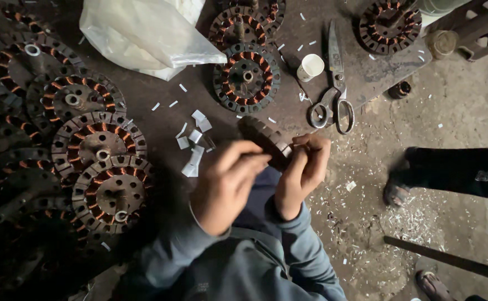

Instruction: The person inserts small white insulating pieces into the slots of a motor stator using a screwdriver and a metal rod. They repeatedly place the pieces and press them into position while handling the stator with both hands.

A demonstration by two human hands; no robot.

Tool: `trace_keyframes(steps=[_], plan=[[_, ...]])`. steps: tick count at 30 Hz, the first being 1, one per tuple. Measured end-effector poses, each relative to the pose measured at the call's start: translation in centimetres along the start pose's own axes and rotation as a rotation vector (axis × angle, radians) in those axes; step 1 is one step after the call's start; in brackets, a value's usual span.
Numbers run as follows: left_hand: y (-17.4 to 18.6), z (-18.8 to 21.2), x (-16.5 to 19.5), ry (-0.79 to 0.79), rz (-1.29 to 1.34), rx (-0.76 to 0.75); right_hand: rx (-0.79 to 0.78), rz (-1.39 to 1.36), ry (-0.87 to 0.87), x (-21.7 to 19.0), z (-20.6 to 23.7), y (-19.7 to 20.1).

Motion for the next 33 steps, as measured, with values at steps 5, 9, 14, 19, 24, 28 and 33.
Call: trace_keyframes(steps=[5,9,14,19,24,28,33], plan=[[1.9,-3.4,-1.2,-0.264,0.010,0.044,-0.107,0.020,0.099,-0.2,-1.7,-0.4],[-0.2,-3.5,-3.5,-0.118,0.184,-0.027,-0.176,-0.032,0.072,-0.1,-2.5,-0.6],[-0.8,-1.6,-4.0,-0.169,-0.024,0.156,-0.109,-0.003,0.141,0.8,-3.0,0.6],[0.1,-1.7,-3.8,-0.286,-0.234,0.247,-0.289,0.060,-0.098,4.6,-5.2,0.0],[-0.1,-2.1,-3.8,-0.287,-0.215,0.193,-0.530,0.412,-0.072,7.0,-5.9,-1.5],[-1.2,-2.0,-3.7,-0.298,-0.241,0.144,-0.533,0.502,0.220,5.8,-5.6,-1.3],[-2.2,-1.8,-4.0,-0.311,-0.216,0.117,-0.502,0.497,0.124,5.3,-5.1,0.1]])
Point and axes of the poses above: each hand's wrist, its own z-axis away from the middle knuckle, its own y-axis out of the back of the hand, x = y × z, the point moved 5 cm from there along -z, towards the middle knuckle, and after that the axes turned 4 degrees about z, right-handed, at the moved point
